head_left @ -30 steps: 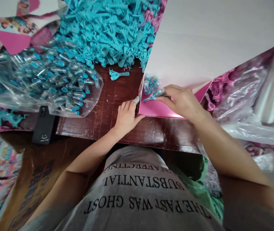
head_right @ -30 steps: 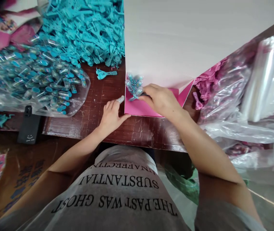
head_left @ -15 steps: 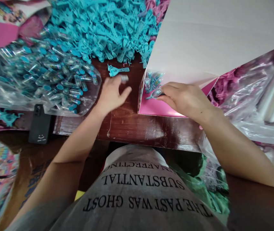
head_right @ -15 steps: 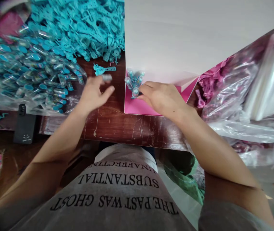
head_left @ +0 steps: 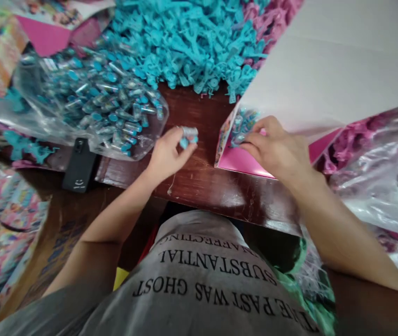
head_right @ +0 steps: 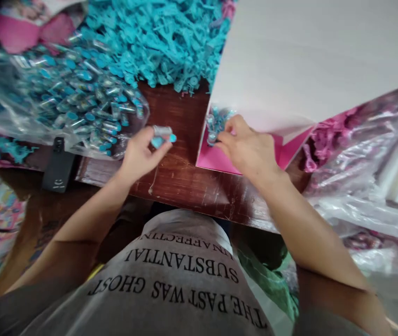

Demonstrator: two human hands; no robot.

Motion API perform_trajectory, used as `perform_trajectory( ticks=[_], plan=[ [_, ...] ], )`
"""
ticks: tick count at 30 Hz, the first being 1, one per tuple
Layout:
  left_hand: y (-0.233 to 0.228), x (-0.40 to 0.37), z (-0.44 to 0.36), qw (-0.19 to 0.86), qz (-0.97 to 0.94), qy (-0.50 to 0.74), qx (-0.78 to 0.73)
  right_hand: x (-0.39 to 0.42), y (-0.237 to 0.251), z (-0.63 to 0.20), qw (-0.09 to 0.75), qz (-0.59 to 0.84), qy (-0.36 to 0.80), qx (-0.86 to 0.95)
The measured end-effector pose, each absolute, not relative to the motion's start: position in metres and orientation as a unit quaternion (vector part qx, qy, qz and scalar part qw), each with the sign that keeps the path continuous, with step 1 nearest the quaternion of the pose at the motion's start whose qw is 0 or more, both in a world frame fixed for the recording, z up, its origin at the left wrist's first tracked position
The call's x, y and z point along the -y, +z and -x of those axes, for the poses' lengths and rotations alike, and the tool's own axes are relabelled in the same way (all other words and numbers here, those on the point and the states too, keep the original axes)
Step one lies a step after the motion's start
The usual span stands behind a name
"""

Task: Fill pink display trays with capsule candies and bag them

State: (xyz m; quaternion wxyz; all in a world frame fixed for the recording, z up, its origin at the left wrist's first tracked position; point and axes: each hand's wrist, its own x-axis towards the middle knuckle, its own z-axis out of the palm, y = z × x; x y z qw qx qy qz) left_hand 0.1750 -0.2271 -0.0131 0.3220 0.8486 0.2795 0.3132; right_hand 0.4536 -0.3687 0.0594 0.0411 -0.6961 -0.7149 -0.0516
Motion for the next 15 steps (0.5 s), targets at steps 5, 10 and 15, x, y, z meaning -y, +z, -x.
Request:
perform_trajectory(
  ticks=[5,10,15],
  plan=[
    [-0.030,0.285,-0.107,0.373,-0.783,0.352,-0.352,0.365,0.071,-0.420,0.179,0.688,-0.085,0.698],
    [-0.055,0.305,-0.070,0.399,-0.655,0.413,-0.491,0.290,0.055,-0.312,0.176,0.595,0.091,0.778],
    [-0.039,0.310,-0.049,0.536,-0.568,0.385,-0.492,0.189,0.021,-0.228,0.102,0.599,0.162,0.778]
  ],
)
